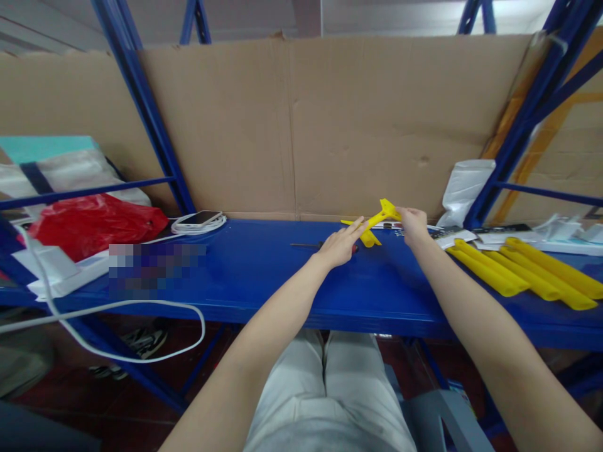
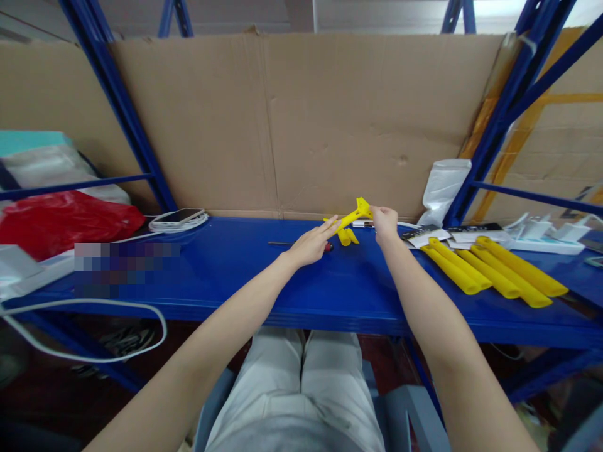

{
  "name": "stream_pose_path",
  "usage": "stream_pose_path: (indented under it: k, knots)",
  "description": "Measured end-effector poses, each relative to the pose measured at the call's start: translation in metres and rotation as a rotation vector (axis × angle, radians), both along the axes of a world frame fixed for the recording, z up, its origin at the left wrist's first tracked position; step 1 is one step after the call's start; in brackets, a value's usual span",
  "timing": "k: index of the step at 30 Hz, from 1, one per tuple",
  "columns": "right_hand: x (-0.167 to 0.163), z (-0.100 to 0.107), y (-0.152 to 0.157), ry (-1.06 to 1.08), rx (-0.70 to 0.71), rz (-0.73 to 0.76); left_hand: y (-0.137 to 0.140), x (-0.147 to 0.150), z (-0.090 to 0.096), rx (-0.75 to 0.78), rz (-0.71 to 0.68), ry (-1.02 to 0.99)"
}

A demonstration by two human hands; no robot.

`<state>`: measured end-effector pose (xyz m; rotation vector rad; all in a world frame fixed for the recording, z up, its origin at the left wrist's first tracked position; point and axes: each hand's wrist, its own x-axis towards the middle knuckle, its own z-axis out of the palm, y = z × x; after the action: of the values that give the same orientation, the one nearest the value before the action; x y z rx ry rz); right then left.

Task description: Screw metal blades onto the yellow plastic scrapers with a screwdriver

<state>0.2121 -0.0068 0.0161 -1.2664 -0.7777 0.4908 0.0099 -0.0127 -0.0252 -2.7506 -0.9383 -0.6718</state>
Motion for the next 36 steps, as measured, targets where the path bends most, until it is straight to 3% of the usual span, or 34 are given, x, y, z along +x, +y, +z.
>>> stream_pose_path:
  k: [5, 12, 16, 19, 22, 26, 29, 32, 36]
  knots:
    - [0.008, 0.003, -0.001, 0.161, -0.019, 0.010, -0.003, 0.006, 0.002, 0.082, -0.149, -0.033]
    - [0.009, 0.002, -0.005, 0.263, -0.131, 0.188, -0.022, 0.017, 0.003, 0.181, -0.333, -0.005]
    - [0.014, 0.001, -0.005, 0.274, -0.118, 0.299, -0.022, 0.023, 0.005, 0.202, -0.289, -0.017]
    - [0.020, -0.003, 0.000, 0.224, -0.034, 0.378, -0.013, 0.029, 0.011, 0.171, -0.157, -0.094]
    - [0.023, -0.012, 0.009, 0.010, -0.035, 0.372, -0.001, 0.034, 0.018, 0.089, 0.015, -0.150]
    - [0.019, -0.027, 0.018, -0.651, -0.122, 0.294, 0.007, 0.039, 0.021, -0.037, 0.199, -0.095]
    - [0.014, -0.035, 0.019, -1.046, -0.168, 0.324, 0.010, 0.044, 0.021, -0.087, 0.267, -0.027]
    - [0.010, -0.037, 0.017, -1.185, -0.218, 0.389, 0.015, 0.048, 0.021, -0.133, 0.297, -0.001]
    - [0.007, -0.034, 0.012, -1.192, -0.247, 0.449, 0.026, 0.051, 0.020, -0.232, 0.300, 0.000]
